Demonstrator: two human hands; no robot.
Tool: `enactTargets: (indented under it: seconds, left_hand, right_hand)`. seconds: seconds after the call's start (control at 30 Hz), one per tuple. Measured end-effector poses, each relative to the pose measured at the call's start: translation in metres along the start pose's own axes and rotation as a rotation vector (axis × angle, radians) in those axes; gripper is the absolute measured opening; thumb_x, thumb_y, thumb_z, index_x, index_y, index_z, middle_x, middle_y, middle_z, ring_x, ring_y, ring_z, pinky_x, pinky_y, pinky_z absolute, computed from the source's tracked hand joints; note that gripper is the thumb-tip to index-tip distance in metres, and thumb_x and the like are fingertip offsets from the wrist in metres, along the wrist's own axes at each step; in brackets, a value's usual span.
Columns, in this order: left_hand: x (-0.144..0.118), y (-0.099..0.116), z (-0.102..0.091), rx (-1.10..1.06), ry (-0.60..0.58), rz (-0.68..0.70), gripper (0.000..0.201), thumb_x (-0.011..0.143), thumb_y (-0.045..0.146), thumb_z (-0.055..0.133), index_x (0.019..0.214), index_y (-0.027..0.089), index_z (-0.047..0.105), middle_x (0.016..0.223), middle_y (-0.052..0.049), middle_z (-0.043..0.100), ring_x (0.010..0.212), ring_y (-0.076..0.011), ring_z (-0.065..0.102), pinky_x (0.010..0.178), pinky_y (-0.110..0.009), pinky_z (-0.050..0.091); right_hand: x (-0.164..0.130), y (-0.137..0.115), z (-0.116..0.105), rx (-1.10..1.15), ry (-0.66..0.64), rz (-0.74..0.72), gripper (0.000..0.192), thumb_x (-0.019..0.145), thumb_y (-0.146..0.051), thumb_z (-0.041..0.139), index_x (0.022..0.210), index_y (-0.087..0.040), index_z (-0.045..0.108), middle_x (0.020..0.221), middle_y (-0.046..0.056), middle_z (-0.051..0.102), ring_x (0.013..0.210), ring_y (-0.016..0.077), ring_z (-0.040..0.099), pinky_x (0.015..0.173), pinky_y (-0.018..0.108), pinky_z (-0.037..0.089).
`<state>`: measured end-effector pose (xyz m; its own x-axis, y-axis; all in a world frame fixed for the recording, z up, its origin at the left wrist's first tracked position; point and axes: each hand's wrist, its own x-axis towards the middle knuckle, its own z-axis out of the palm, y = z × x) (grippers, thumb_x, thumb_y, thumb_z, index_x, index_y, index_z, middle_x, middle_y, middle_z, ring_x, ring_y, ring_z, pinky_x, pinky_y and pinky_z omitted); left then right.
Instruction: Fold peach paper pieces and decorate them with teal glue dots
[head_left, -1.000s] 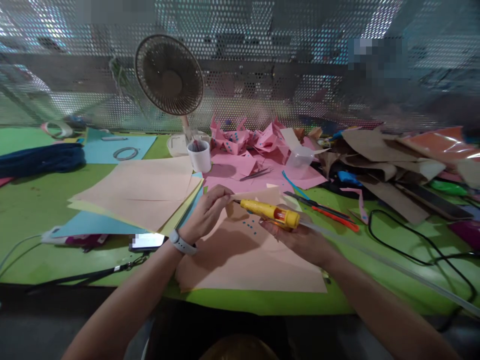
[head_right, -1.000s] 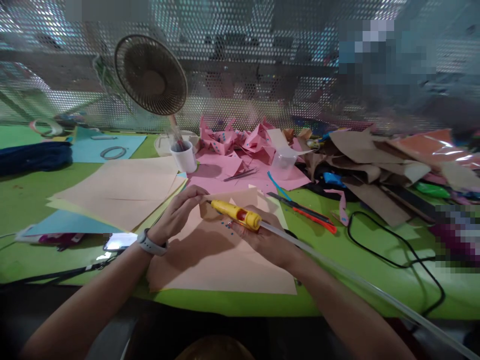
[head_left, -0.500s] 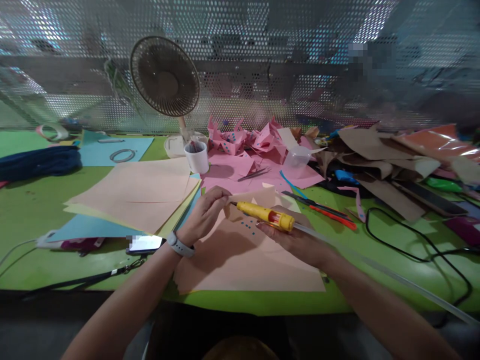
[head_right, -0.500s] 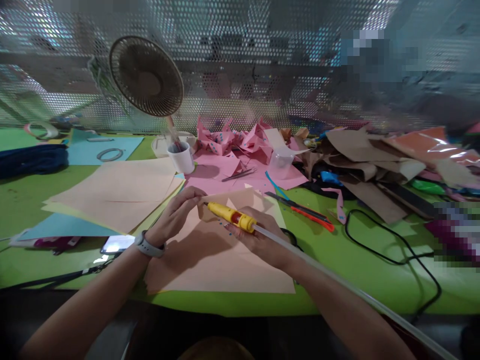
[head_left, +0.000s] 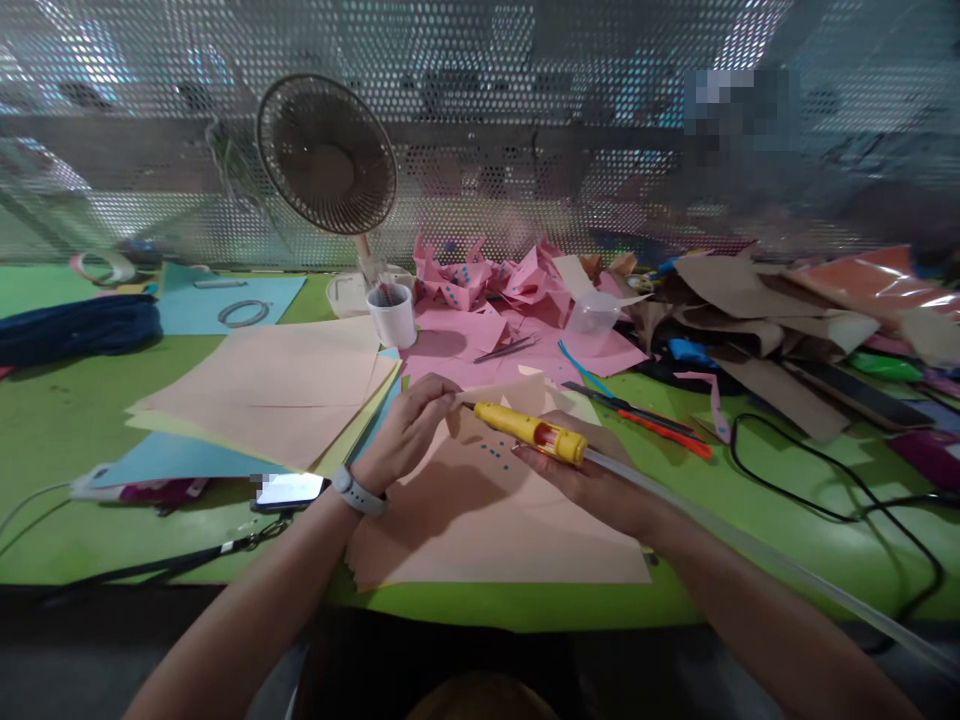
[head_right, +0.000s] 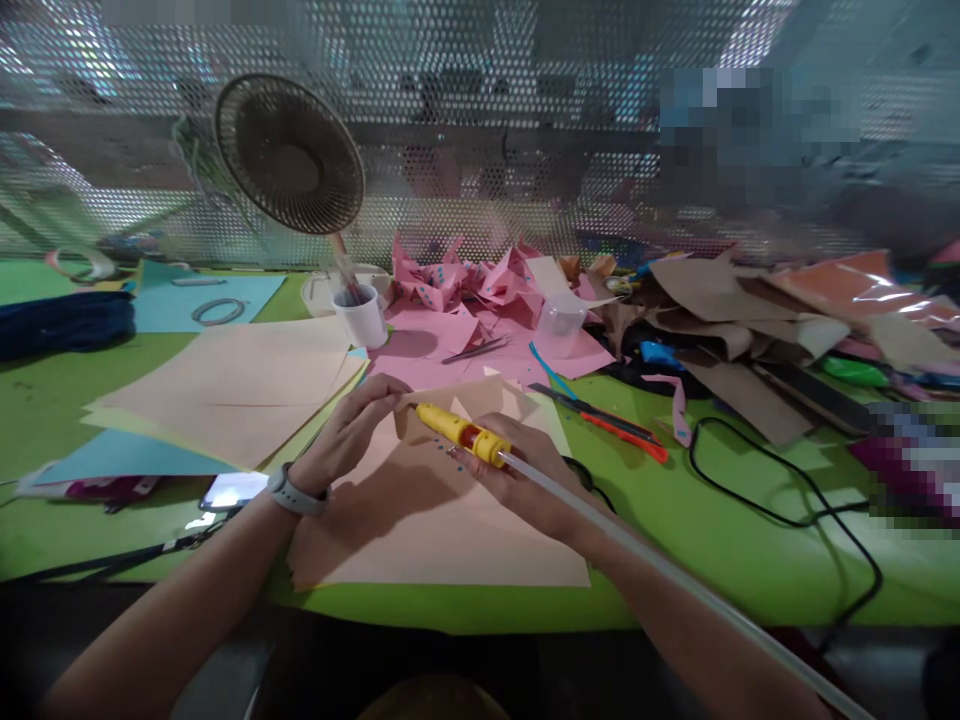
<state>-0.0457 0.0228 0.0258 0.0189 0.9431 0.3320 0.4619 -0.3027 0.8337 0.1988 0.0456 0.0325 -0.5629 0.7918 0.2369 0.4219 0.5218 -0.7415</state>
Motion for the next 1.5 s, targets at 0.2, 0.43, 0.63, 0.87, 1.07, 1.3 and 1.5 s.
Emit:
enactTargets:
  seconds: [0.2, 0.43, 0.63, 0.87, 1.07, 1.3, 1.5]
  left_hand:
    - [0.000, 0.001, 0.000, 0.015, 0.004, -0.008, 0.023, 0.093, 0.031, 0.042, 0.086, 0.018, 0.059, 0.086, -0.004, 0.059, 0.083, -0.0190, 0.055, 0.078, -0.033, 0.042]
    - [0.000, 0.000, 0.001, 0.017, 0.020, 0.001, 0.022, 0.093, 0.032, 0.041, 0.085, 0.019, 0.058, 0.086, -0.004, 0.060, 0.085, -0.0198, 0.055, 0.079, -0.033, 0.043]
    - [0.000, -0.001, 0.001, 0.019, 0.020, 0.000, 0.022, 0.093, 0.031, 0.041, 0.085, 0.019, 0.058, 0.086, -0.004, 0.060, 0.085, -0.0198, 0.055, 0.078, -0.032, 0.044]
    - [-0.001, -0.001, 0.001, 0.022, 0.017, -0.004, 0.022, 0.093, 0.031, 0.042, 0.086, 0.019, 0.058, 0.086, -0.004, 0.060, 0.085, -0.0193, 0.055, 0.078, -0.032, 0.043]
    - [-0.001, 0.001, 0.001, 0.023, 0.004, -0.004, 0.022, 0.093, 0.032, 0.041, 0.085, 0.019, 0.058, 0.086, -0.004, 0.060, 0.086, -0.0200, 0.055, 0.078, -0.032, 0.043]
    - [-0.001, 0.001, 0.002, 0.047, -0.002, -0.003, 0.023, 0.093, 0.032, 0.041, 0.086, 0.019, 0.058, 0.085, -0.003, 0.060, 0.085, -0.0197, 0.055, 0.078, -0.032, 0.043]
    - [-0.001, 0.000, 0.003, 0.050, 0.004, -0.004, 0.022, 0.093, 0.031, 0.041, 0.086, 0.019, 0.059, 0.086, -0.004, 0.061, 0.086, -0.0201, 0.056, 0.078, -0.032, 0.044]
  right_hand:
    - [0.001, -0.005, -0.004, -0.030, -0.050, -0.006, 0.015, 0.089, -0.039, 0.062, 0.093, -0.024, 0.062, 0.084, 0.000, 0.067, 0.073, 0.0172, 0.060, 0.065, 0.028, 0.044]
    - [0.002, -0.010, -0.005, -0.067, -0.096, 0.011, 0.018, 0.090, -0.041, 0.060, 0.093, -0.023, 0.061, 0.088, 0.002, 0.067, 0.077, 0.0192, 0.062, 0.069, 0.031, 0.046]
    - [0.002, -0.008, -0.006, -0.074, -0.097, 0.005, 0.020, 0.090, -0.043, 0.058, 0.096, -0.024, 0.063, 0.088, 0.003, 0.068, 0.080, 0.0206, 0.064, 0.068, 0.031, 0.047]
    - [0.001, -0.010, -0.006, -0.071, -0.089, 0.007, 0.018, 0.090, -0.040, 0.059, 0.096, -0.024, 0.061, 0.089, 0.002, 0.068, 0.078, 0.0188, 0.063, 0.068, 0.030, 0.046]
    - [0.001, -0.009, -0.005, -0.093, -0.111, 0.001, 0.019, 0.092, -0.043, 0.057, 0.092, -0.024, 0.060, 0.089, 0.003, 0.068, 0.083, 0.0213, 0.064, 0.069, 0.031, 0.047]
    - [0.001, -0.008, -0.005, -0.089, -0.073, 0.013, 0.018, 0.090, -0.041, 0.059, 0.096, -0.024, 0.063, 0.087, 0.003, 0.067, 0.079, 0.0211, 0.064, 0.068, 0.031, 0.046]
    - [0.000, -0.012, -0.008, -0.094, -0.110, 0.013, 0.018, 0.090, -0.042, 0.058, 0.093, -0.024, 0.061, 0.091, 0.004, 0.067, 0.079, 0.0215, 0.064, 0.066, 0.031, 0.046]
